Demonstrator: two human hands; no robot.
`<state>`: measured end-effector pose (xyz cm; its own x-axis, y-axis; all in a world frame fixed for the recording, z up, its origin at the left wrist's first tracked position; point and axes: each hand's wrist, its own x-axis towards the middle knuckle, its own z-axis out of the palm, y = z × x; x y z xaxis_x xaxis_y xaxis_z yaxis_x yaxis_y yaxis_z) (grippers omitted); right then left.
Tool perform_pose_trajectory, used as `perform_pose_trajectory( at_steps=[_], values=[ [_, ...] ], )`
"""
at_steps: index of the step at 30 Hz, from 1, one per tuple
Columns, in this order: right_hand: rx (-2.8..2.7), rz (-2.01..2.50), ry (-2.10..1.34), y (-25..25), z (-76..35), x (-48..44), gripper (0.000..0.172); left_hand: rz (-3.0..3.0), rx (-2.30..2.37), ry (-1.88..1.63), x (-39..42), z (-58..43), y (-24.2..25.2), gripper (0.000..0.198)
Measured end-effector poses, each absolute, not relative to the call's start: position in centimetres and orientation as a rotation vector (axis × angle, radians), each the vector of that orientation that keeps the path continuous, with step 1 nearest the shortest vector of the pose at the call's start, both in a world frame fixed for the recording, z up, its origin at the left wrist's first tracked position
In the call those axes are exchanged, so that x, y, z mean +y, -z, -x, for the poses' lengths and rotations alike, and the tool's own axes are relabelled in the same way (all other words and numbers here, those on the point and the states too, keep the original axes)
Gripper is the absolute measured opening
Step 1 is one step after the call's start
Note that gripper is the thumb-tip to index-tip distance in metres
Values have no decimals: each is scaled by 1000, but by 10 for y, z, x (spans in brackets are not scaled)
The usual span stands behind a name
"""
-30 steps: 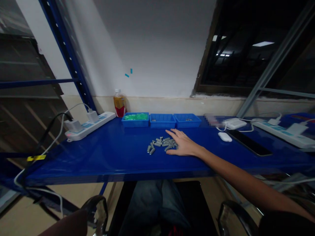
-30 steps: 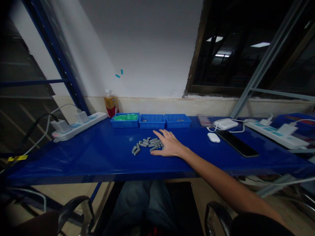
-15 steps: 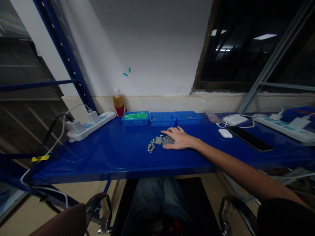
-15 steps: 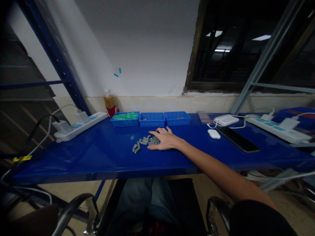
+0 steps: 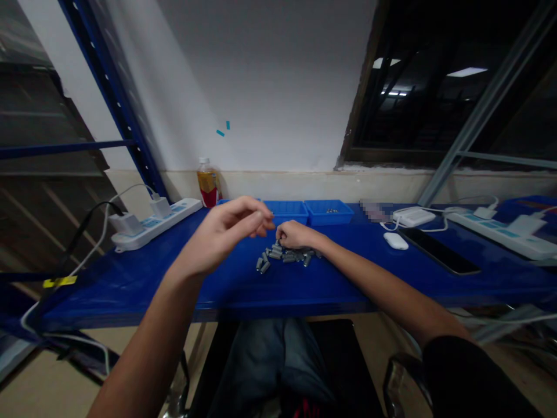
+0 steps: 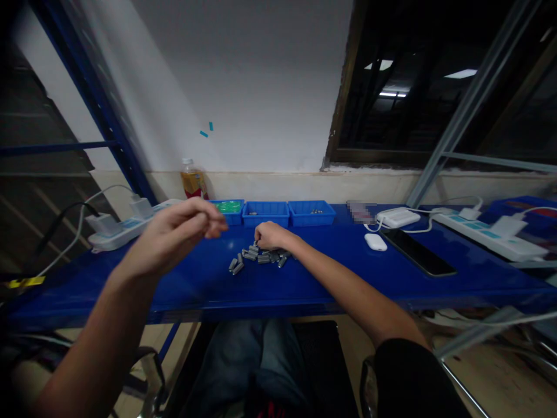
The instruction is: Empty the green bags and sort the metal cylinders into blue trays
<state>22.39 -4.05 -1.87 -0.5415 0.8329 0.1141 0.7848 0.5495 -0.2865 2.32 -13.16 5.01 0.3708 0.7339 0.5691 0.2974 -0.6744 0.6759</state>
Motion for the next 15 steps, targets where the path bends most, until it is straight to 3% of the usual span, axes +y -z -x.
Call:
perform_pose_trajectory(
  at_steps=[4, 10, 15],
  values=[
    [-2428, 1257, -264, 20, -224, -35, 26, -2064, 960, -1161, -70, -47, -37, 23],
    [-1767, 1061, -554, 12, -236, -18, 15, -2367, 1038, -1073, -9, -63, 1, 22],
    [-1523, 1243, -195, 2, -282, -9, 31, -2530, 930, -680, -13, -54, 6, 26]
  ],
)
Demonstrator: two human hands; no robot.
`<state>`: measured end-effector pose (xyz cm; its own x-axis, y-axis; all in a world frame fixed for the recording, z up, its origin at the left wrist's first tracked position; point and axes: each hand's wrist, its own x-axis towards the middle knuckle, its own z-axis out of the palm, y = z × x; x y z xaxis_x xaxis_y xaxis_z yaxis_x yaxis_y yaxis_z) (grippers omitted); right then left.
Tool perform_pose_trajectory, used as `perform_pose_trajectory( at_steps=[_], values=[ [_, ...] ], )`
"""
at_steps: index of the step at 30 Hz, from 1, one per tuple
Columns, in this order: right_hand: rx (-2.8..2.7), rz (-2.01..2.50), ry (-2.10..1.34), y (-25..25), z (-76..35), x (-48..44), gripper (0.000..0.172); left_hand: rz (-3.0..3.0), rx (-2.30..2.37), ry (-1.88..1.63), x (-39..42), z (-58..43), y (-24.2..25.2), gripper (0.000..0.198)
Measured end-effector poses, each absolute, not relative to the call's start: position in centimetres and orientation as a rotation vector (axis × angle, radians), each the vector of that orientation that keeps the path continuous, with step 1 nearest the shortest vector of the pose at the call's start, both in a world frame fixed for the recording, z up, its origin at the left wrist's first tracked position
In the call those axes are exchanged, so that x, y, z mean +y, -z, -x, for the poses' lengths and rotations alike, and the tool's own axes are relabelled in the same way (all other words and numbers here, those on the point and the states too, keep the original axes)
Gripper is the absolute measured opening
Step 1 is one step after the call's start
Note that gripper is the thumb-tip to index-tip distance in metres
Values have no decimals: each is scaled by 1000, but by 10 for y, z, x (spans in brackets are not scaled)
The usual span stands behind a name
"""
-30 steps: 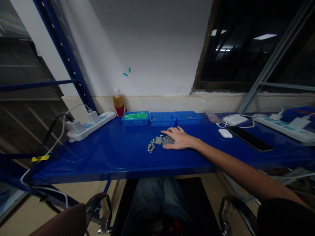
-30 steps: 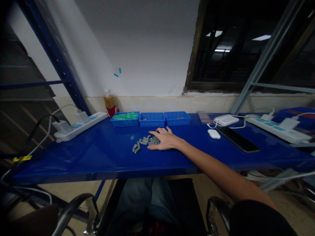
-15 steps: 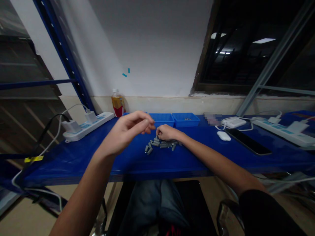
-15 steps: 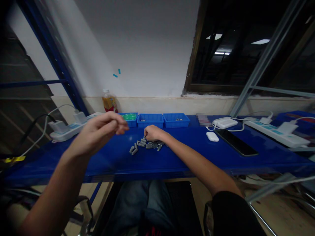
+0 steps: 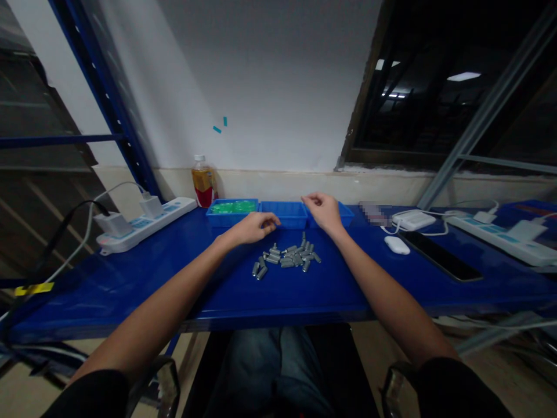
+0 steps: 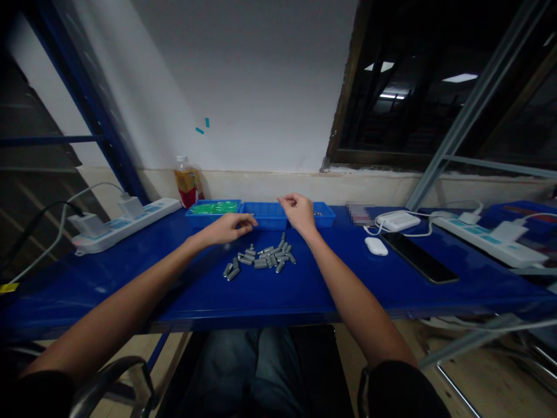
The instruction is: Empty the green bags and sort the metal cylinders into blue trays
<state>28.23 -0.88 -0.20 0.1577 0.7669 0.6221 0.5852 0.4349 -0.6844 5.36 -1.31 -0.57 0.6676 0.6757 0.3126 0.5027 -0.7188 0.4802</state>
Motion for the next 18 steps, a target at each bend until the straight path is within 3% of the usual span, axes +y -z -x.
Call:
perform_pose_trajectory(
  at_steps=[4, 9, 12, 18],
  values=[
    [-1404, 1594, 164, 10, -329, 1, 38, -2487, 841, -265, -18, -43, 6, 34],
    [-1495, 1846, 366, 25, -343, 3, 35, -2411, 756, -303, -14, -48, 19, 26],
    [-1641, 1666, 433, 24, -312, -9, 31, -2265, 804, -522, -9, -54, 26, 22],
    [-2083, 899, 157, 17, -234, -46, 20, -1697, 762, -949, -9, -47, 22, 24]
  ],
)
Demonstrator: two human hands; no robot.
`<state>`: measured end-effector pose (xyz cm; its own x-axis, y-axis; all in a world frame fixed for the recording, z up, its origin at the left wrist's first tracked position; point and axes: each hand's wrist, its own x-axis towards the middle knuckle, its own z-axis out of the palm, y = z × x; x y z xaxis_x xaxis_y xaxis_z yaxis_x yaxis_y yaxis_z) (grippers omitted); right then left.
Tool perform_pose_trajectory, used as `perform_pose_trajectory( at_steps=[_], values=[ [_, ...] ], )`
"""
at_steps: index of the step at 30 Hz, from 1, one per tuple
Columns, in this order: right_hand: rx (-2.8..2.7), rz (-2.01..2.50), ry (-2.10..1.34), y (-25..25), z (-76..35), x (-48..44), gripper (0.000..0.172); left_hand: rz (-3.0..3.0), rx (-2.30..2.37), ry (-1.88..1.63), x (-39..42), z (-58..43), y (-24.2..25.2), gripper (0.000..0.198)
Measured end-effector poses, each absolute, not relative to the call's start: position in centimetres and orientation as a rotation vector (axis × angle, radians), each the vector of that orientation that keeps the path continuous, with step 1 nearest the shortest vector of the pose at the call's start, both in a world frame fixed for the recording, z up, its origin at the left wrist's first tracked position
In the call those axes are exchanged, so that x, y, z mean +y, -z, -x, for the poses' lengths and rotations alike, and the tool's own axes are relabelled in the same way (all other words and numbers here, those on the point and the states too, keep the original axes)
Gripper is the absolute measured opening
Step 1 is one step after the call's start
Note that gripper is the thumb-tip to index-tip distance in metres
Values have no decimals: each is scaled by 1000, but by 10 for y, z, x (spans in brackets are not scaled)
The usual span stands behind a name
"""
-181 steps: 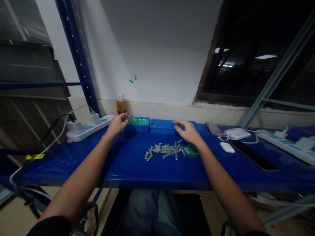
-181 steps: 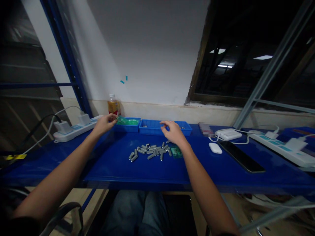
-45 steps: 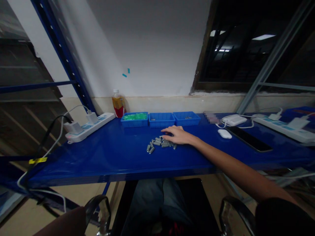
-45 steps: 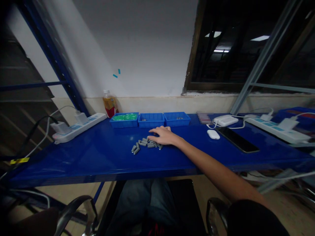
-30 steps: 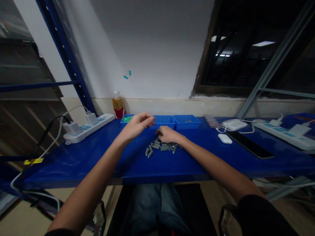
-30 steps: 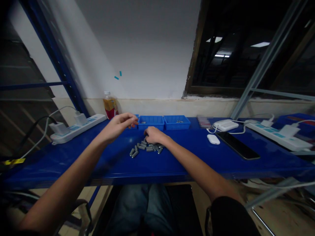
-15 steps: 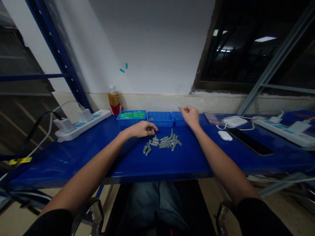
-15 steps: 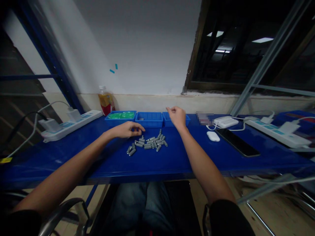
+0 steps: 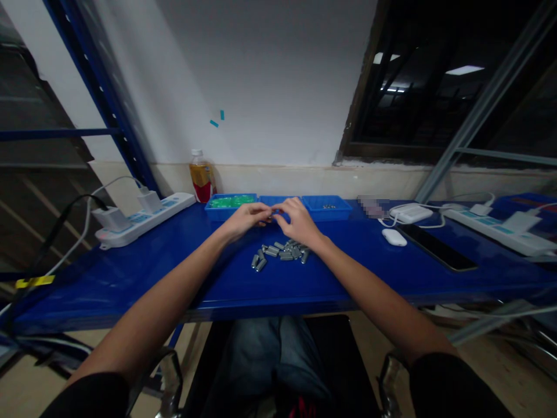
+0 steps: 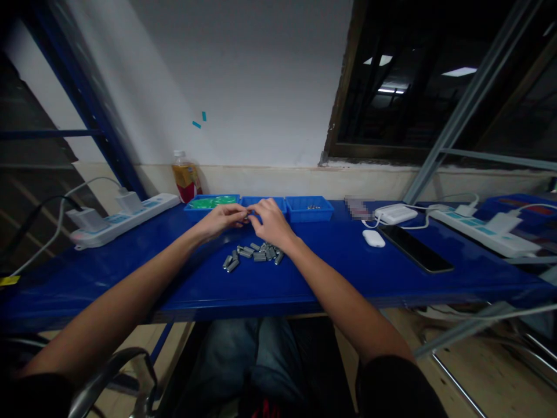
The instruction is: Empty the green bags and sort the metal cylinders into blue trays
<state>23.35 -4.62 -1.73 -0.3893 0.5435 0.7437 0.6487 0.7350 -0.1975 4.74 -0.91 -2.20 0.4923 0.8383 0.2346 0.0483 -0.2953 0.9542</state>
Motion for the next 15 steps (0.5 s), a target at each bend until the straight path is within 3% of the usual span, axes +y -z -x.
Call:
perform_pose_trajectory(
  at_steps=[9, 12, 15],
  values=[
    [-2127, 852, 40, 27, -228, -50, 11, -1476, 736, -912, -16, -48, 21, 53],
    [-2134, 849, 70, 27, -230, -48, 6, -1537, 764, -910, -15, -48, 17, 51],
    [-2039, 948, 171, 21, -241, -41, 17, -1755, 848, -848, -13, -38, 9, 39]
  ],
)
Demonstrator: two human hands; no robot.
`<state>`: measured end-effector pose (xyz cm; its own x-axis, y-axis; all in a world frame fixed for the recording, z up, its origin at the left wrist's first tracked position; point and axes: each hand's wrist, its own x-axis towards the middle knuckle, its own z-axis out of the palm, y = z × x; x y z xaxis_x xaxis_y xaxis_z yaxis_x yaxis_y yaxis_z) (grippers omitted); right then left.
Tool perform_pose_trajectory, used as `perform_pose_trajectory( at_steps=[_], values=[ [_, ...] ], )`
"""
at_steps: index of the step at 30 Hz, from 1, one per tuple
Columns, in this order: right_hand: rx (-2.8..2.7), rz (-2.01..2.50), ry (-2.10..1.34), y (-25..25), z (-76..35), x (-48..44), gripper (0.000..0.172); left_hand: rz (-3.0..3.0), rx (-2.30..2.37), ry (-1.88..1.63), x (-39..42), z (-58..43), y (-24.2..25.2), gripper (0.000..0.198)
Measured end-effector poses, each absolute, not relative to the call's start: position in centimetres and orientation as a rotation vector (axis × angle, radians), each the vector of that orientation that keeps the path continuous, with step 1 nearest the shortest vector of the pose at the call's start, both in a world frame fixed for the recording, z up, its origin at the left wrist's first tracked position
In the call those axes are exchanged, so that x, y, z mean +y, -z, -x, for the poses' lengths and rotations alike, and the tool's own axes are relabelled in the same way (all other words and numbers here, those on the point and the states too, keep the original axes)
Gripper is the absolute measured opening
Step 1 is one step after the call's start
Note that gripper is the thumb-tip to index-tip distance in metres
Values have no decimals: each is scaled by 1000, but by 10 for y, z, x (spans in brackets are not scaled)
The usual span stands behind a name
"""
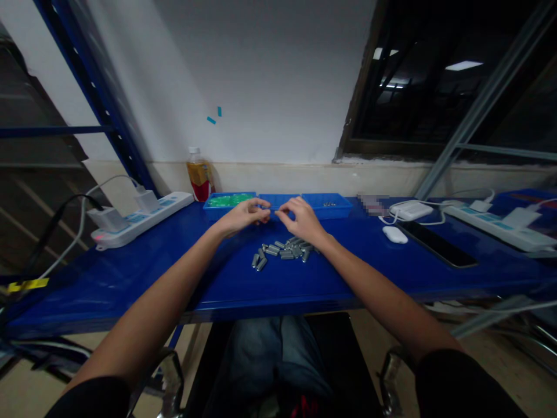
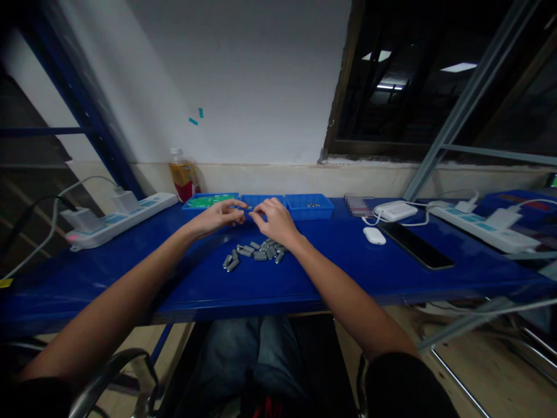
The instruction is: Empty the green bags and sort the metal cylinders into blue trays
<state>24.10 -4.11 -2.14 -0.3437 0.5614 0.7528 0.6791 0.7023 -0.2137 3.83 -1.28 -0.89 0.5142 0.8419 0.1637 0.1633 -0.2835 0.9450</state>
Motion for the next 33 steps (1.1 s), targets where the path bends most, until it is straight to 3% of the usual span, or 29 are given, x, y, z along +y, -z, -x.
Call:
perform_pose_trajectory(
  at_steps=[3, 6, 11, 25, 33],
  values=[
    [-1848, 1159, 313, 15, -269, -28, 26, -2023, 830, -540, -12, -24, 2, 31],
    [-1629, 1478, 410, 14, -305, -15, 24, -2149, 816, -227, -15, -17, 3, 31],
    [-1490, 1871, 392, 23, -333, -10, 28, -2295, 827, -95, -22, -25, 7, 27],
    [-2107, 1150, 109, 30, -238, -41, 17, -2400, 834, -249, -23, -33, 13, 17],
    [-2311, 914, -3, 27, -233, -51, 20, -2147, 857, -572, -22, -32, 9, 15]
  ],
)
